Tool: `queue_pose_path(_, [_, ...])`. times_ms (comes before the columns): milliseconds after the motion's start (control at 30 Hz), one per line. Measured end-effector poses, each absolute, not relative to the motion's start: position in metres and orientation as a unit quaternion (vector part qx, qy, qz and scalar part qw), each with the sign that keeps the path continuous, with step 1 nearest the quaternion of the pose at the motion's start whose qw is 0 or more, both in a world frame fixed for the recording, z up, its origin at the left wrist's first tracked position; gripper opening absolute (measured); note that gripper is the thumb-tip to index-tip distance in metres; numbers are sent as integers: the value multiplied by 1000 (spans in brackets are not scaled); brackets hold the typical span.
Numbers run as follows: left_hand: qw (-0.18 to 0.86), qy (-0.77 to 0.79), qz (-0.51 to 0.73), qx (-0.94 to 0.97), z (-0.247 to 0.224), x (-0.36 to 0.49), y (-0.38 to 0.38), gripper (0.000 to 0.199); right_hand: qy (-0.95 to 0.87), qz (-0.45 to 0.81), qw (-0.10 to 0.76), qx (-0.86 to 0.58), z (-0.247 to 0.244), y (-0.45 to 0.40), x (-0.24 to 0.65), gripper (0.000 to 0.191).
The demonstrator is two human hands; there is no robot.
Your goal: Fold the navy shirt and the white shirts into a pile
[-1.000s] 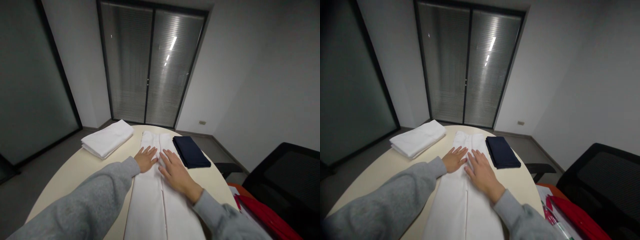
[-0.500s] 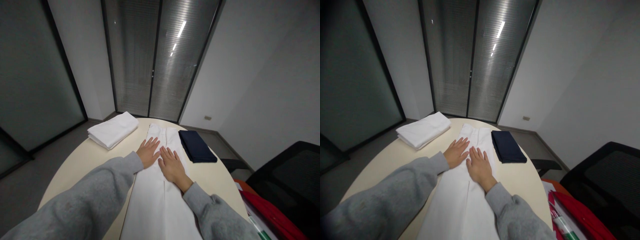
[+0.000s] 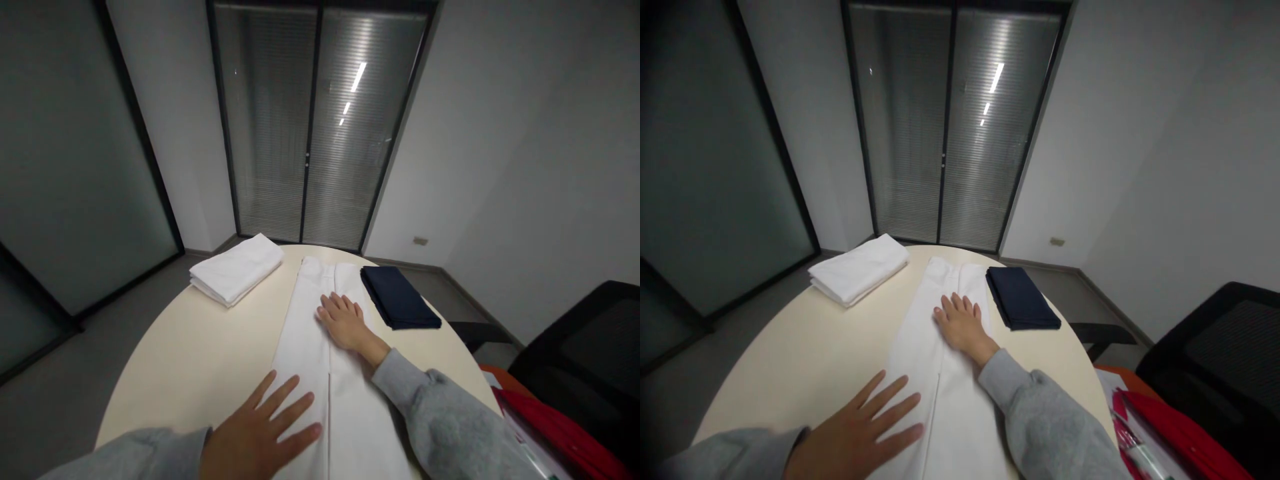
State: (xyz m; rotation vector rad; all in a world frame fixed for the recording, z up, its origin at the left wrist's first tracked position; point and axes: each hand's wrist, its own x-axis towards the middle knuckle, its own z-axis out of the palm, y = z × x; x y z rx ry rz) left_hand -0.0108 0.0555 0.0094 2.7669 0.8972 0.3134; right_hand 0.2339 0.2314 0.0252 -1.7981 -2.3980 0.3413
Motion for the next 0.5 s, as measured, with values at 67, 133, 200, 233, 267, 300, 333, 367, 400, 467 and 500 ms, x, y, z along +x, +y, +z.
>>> queue_pose_path(67, [121,288,106,944,16,-16,49,68,-803,107,60,-583,26,233,233,67])
queue_pose_path(133, [178,296,119,931,30,-19,57,48,-814,96,59,-570,24,229,231,68])
queue_pose_path(200, [248,358,166,885,48,-19,90,34,-818,80,64,-565,20,222,228,69])
queue_pose_path(233, [263,415,197,848,56,-16,117,34,-819,74,68,-565,18,218,226,69])
queue_pose_path(267, [256,465,222,818,62,-13,149,35,-819,71,71,-565,16,215,225,68])
queue_pose_path(300, [240,509,238,792,66,-8,185,36,-819,72,75,-564,15,213,224,67])
queue_pose_path(333, [220,560,243,761,66,-2,220,39,-819,77,84,-562,14,212,224,66])
queue_pose_path(367, [198,612,235,729,64,5,254,44,-817,85,103,-560,14,213,225,64])
queue_pose_path(400, [182,642,233,707,59,12,284,50,-812,96,132,-560,15,215,226,60])
queue_pose_path(467, [160,679,231,678,46,26,327,54,-790,112,199,-569,17,227,234,53])
queue_pose_path(500, [148,691,232,669,38,32,340,54,-774,114,228,-579,18,236,239,50])
